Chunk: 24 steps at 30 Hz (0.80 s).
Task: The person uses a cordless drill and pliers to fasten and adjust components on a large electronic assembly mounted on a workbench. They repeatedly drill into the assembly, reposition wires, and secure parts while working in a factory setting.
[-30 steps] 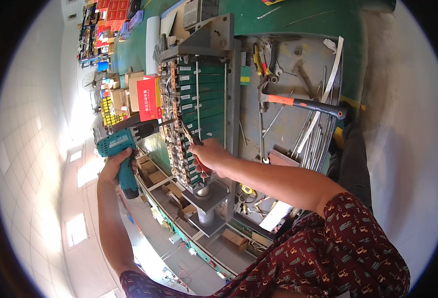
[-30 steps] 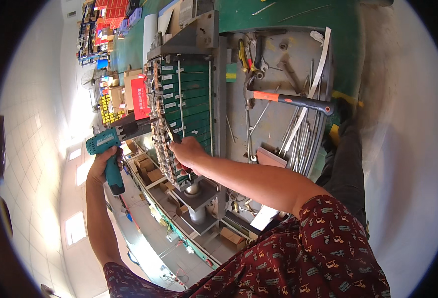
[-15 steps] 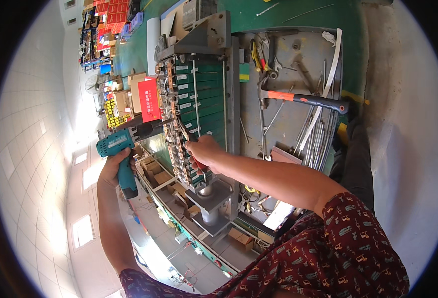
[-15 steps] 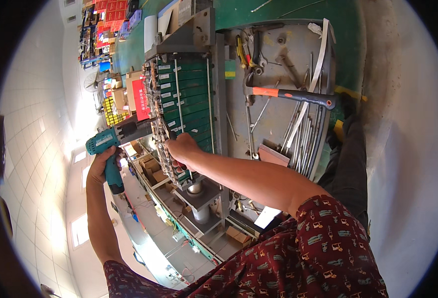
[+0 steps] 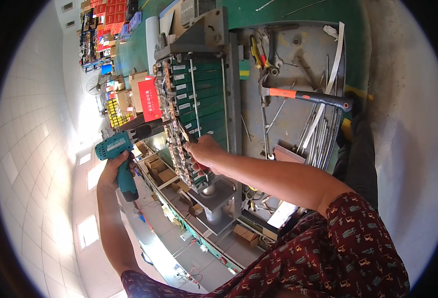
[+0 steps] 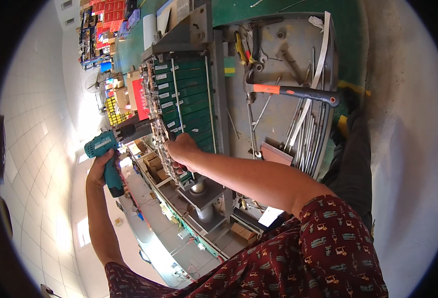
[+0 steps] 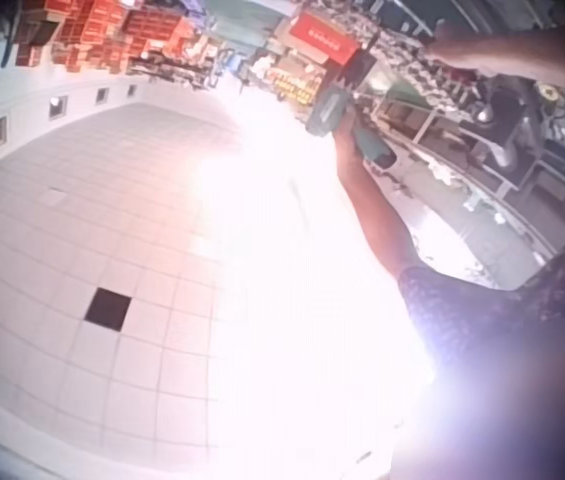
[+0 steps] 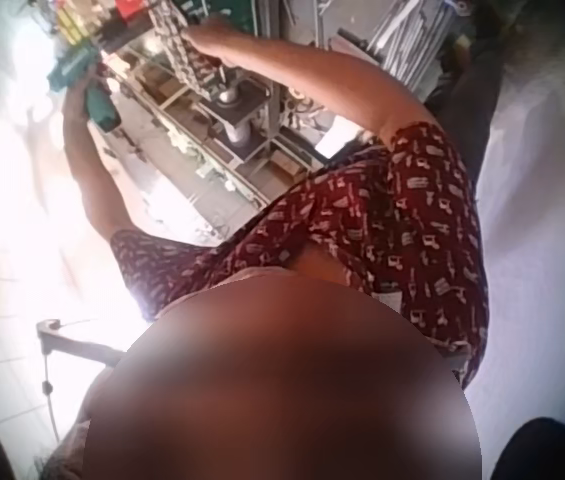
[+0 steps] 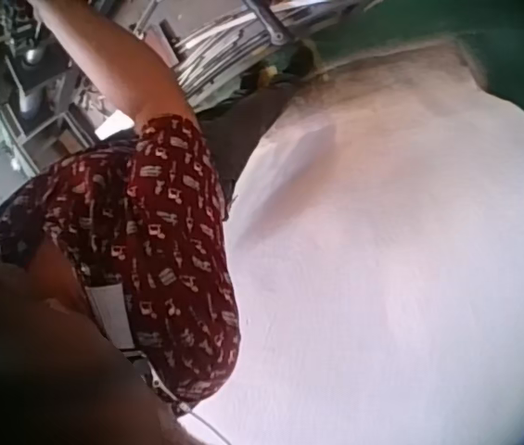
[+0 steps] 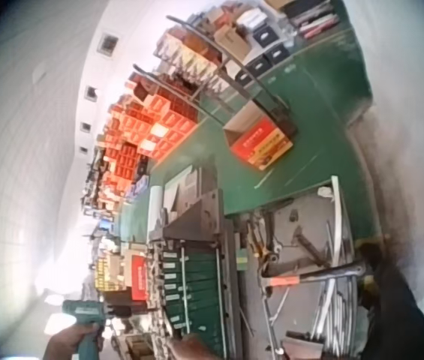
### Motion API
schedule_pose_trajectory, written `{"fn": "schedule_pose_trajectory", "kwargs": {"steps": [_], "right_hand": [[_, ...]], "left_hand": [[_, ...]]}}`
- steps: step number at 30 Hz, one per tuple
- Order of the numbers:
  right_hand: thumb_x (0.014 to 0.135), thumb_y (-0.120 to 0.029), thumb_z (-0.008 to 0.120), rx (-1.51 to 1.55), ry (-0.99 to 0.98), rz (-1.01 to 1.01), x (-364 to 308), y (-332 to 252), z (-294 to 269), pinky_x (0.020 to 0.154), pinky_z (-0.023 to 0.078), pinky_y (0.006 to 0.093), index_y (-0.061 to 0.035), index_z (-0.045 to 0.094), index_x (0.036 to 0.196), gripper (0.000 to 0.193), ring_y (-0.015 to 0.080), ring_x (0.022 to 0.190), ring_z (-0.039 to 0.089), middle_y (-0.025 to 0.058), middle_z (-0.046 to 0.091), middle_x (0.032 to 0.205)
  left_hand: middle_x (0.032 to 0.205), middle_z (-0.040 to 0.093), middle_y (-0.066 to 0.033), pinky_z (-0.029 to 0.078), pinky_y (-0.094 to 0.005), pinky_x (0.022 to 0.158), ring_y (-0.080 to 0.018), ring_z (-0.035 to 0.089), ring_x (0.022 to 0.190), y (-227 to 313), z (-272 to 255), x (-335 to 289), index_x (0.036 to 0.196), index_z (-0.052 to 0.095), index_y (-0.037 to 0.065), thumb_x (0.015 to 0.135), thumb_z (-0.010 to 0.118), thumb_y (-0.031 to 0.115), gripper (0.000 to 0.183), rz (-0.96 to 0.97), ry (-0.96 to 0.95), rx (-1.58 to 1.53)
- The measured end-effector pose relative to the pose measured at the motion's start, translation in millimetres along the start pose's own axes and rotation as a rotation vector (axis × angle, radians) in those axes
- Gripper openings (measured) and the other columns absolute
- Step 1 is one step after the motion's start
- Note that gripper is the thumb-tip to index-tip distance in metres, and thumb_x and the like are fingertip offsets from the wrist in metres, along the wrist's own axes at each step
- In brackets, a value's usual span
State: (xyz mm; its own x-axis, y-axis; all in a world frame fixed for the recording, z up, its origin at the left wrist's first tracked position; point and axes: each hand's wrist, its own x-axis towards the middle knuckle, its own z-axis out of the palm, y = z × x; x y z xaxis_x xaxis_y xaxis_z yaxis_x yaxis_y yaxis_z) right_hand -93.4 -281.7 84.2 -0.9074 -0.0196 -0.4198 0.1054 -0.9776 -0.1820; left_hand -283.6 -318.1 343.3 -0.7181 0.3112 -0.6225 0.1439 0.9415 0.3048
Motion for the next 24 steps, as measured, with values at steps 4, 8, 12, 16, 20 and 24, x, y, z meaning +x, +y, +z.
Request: {"fn": "schedule_pose_trajectory", "kwargs": {"steps": [4,8,12,16,20,24], "right_hand": [[0.103,-0.030,0.059,-0.010,-0.006,0.000,2.9,1.0,1.3,0.047,0.053,0.0390,-0.0031,0.059,0.099,0.028,0.0183,0.058,0.061,0.0075,0.060,0.079],[0.103,-0.030,0.059,-0.016,-0.006,-0.029,6.9,2.6,3.8,0.044,0.052,0.0376,-0.0034,0.058,0.096,0.028,0.0174,0.056,0.060,0.0074,0.059,0.077],[0.103,-0.030,0.059,0.014,-0.015,-0.052,6.1,6.6,2.0,0.043,0.050,0.0361,-0.0033,0.057,0.093,0.029,0.0163,0.054,0.059,0.0071,0.059,0.077],[0.100,-0.029,0.058,0.046,0.024,-0.141,9.8,13.3,4.0,0.042,0.045,0.0408,-0.0002,0.057,0.077,0.037,0.0187,0.050,0.056,0.0094,0.058,0.065],[0.105,-0.028,0.056,-0.032,-0.008,-0.106,8.2,9.7,0.7,0.042,0.050,0.0354,-0.0036,0.056,0.090,0.029,0.0153,0.052,0.058,0.0053,0.057,0.071],[0.106,-0.028,0.054,-0.088,-0.058,-0.141,15.2,12.9,-7.2,0.042,0.048,0.0348,-0.0036,0.054,0.087,0.030,0.0153,0.051,0.057,0.0054,0.056,0.069]], "left_hand": [[0.077,0.065,-0.0064,0.055,-0.0342,0.060,-0.0187,0.064,0.064,0.9,-1.1,-0.4,0.104,0.062,0.007,0.089,0.079,0.036,0.037,-0.001,-0.004,-0.008],[0.077,0.065,-0.0064,0.055,-0.0342,0.060,-0.0187,0.065,0.064,2.1,-2.3,-0.3,0.104,0.062,0.007,0.090,0.079,0.036,0.037,-0.004,-0.010,-0.003],[0.076,0.065,-0.0063,0.055,-0.0342,0.059,-0.0187,0.065,0.064,3.6,1.5,-2.3,0.102,0.063,0.007,0.089,0.080,0.037,0.037,0.002,0.008,0.001],[0.075,0.065,-0.0062,0.055,-0.0341,0.059,-0.0186,0.065,0.063,8.4,4.1,-1.5,0.101,0.064,0.006,0.088,0.081,0.038,0.038,0.017,-0.005,0.020],[0.075,0.066,-0.0052,0.057,-0.0329,0.057,-0.0168,0.065,0.060,3.0,0.7,-0.2,0.104,0.064,0.007,0.087,0.081,0.040,0.041,0.017,0.003,0.043],[0.075,0.066,-0.0046,0.058,-0.0321,0.056,-0.0157,0.064,0.059,5.3,3.7,0.5,0.105,0.065,0.007,0.086,0.081,0.040,0.041,0.023,0.008,0.040]]}}
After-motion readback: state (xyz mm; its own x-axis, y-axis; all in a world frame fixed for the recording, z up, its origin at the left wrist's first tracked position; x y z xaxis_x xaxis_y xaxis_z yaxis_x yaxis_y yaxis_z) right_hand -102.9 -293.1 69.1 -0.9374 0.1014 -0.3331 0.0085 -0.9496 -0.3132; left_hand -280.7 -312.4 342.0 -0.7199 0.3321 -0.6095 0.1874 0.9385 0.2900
